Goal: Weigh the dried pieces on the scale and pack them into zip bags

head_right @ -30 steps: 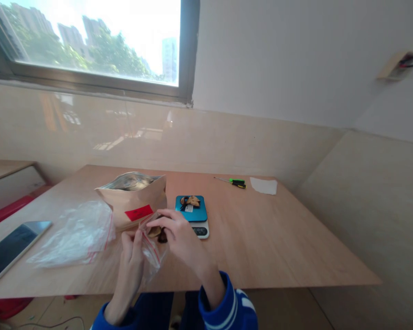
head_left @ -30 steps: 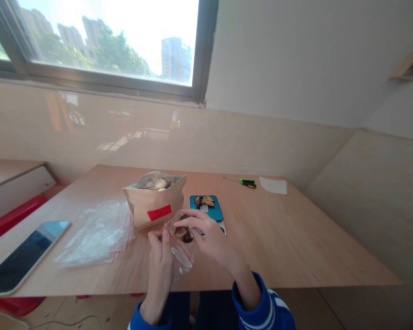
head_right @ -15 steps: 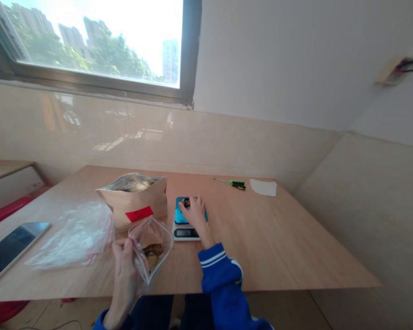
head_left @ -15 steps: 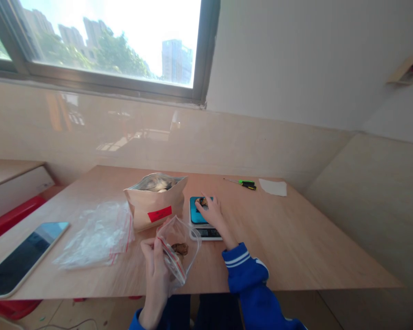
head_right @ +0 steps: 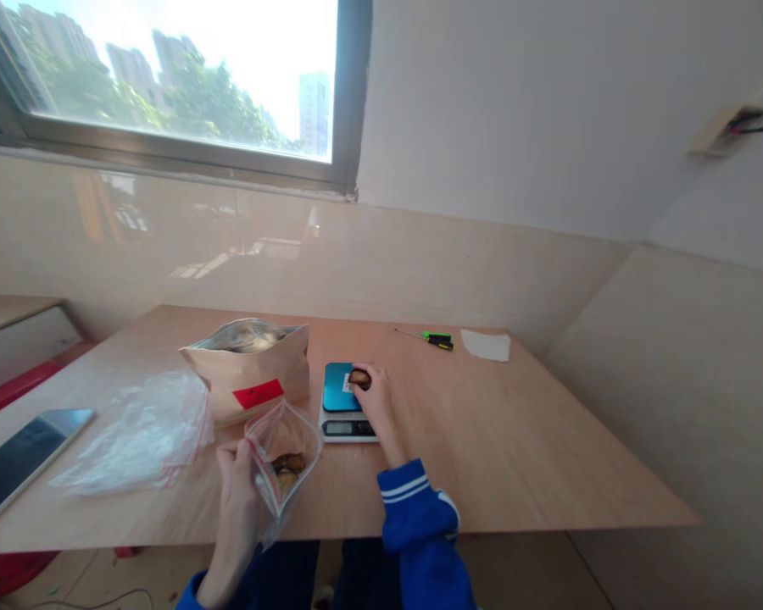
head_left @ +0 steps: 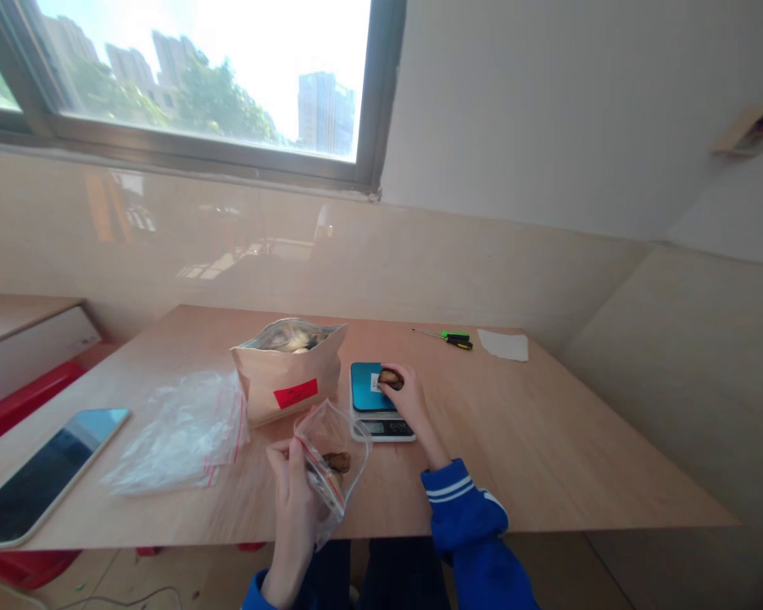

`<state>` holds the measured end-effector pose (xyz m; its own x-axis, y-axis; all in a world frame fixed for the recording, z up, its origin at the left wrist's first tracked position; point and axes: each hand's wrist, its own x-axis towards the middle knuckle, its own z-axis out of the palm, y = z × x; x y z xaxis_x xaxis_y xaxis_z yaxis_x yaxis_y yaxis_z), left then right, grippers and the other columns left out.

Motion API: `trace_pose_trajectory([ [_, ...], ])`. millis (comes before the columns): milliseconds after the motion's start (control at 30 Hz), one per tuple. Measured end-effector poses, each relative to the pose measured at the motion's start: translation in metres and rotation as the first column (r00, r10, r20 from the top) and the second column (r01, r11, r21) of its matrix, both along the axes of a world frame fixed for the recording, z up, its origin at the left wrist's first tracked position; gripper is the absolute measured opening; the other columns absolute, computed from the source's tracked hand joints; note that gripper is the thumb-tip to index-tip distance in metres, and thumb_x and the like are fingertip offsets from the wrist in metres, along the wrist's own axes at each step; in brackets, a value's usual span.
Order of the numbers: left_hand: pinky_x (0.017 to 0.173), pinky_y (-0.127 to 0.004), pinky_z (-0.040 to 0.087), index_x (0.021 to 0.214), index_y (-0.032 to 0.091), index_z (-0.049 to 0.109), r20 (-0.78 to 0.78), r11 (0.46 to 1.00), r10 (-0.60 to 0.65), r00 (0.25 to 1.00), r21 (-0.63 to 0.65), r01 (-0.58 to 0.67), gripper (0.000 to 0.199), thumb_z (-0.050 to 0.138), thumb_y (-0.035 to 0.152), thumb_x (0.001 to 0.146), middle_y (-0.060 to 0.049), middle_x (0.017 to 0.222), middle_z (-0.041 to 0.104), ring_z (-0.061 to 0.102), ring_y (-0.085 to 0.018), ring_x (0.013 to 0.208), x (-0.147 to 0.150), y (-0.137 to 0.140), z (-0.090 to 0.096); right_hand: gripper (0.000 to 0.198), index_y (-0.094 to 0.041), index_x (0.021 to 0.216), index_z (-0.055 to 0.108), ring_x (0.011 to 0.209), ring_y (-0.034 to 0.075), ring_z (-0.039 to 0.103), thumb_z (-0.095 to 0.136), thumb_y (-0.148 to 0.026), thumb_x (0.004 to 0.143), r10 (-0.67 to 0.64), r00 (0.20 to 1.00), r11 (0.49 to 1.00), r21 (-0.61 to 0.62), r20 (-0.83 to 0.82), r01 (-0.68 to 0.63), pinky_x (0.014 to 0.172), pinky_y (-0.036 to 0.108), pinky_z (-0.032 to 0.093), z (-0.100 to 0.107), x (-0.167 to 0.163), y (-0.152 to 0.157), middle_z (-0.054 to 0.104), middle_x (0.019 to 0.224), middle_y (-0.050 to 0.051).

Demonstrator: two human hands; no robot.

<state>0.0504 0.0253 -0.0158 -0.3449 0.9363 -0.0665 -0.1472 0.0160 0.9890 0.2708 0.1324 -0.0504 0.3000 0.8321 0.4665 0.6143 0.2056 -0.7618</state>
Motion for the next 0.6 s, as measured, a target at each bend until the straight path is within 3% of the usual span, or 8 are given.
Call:
trace_pose_trajectory([
  [333, 0.068, -0.029, 0.042, 0.074, 0.022, 0.044, 0.045, 1.0, 0.001, 0.999, 0.003, -0.002, 0.048, 0.053, 0.068, 0.077, 0.006, 0.068, 0.043, 0.048, -0.013, 0.064, 0.0051, 0.0014, 0.0058, 0.031, -0.017, 0.098, 0.066, 0.091, 0.023, 0.066, 0.058, -0.023, 0.068, 0.014, 0.979, 0.999, 0.045, -0.204, -0.005, 0.081, 0.039, 0.053, 0.0002, 0.0114, -0.0019, 0.071, 0.099, 0.009],
  [600, 0.06, -0.027, 0.04, 0.076, 0.022, 0.041, 0.14, 0.999, -0.023, 0.99, -0.026, 0.027, 0.05, 0.058, 0.069, 0.072, 0.008, 0.061, 0.045, 0.049, -0.012, 0.057, 0.0032, 0.0, 0.0063, 0.028, -0.017, 0.09, 0.066, 0.09, 0.024, 0.068, 0.068, -0.029, 0.065, 0.044, 0.957, 0.999, 0.042, -0.286, -0.034, 0.082, 0.04, 0.055, 0.0076, 0.0063, -0.0102, 0.073, 0.095, 0.009],
])
